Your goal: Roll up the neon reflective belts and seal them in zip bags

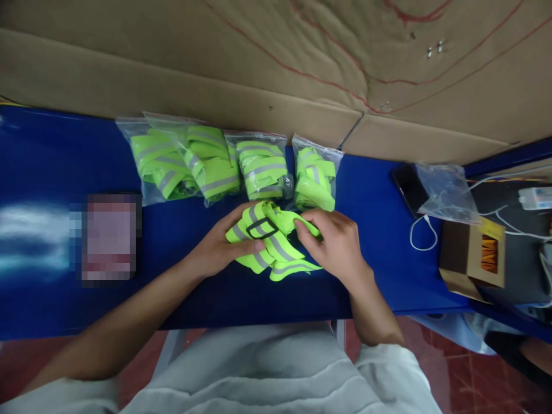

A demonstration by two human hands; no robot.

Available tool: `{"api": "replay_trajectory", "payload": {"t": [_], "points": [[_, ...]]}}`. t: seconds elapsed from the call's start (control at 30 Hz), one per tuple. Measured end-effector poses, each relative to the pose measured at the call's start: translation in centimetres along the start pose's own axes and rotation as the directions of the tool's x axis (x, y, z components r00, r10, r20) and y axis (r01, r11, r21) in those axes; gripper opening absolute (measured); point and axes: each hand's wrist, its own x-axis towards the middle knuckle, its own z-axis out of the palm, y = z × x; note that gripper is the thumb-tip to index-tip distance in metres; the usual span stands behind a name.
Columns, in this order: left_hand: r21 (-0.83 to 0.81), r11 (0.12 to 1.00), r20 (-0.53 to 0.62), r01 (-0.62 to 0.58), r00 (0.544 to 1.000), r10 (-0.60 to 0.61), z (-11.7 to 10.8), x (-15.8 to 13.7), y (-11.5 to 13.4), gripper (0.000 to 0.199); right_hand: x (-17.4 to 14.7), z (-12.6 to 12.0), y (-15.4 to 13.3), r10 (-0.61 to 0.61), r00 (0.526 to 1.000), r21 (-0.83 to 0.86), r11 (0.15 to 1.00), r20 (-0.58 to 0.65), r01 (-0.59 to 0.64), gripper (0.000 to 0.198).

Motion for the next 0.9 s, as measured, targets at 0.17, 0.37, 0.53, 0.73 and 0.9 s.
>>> {"api": "replay_trajectory", "payload": {"t": [0.17,0.37,0.53,0.73,0.9], "points": [[-0.114,0.993,-0.044,0.018,0.999,-0.024,0.3,0.1,-0.5,0.066,0.1,-0.1,-0.9,-0.041,0.999,0.007,0.999,0.025,0.04,0.015],[-0.226,0.973,-0.031,0.044,0.998,-0.053,0.4,0.0,-1.1,0.067,0.1,0.3,-0.9,-0.023,0.992,0.034,0.999,0.123,0.019,0.021],[-0.193,0.981,-0.049,-0.007,0.999,-0.003,0.7,-0.1,-1.4,0.061,0.0,1.0,-1.2,0.015,0.982,0.091,0.995,0.188,-0.032,0.029],[-0.3,0.954,-0.206,-0.005,0.977,-0.06,0.9,0.2,-1.2,0.049,0.4,0.9,-0.6,0.119,0.956,0.235,0.954,0.267,-0.184,0.028],[-0.166,0.974,-0.356,-0.153,0.931,0.086,0.6,0.3,-1.2,0.053,0.0,0.9,-1.2,0.156,0.895,0.285,0.913,0.419,-0.292,0.063]]}}
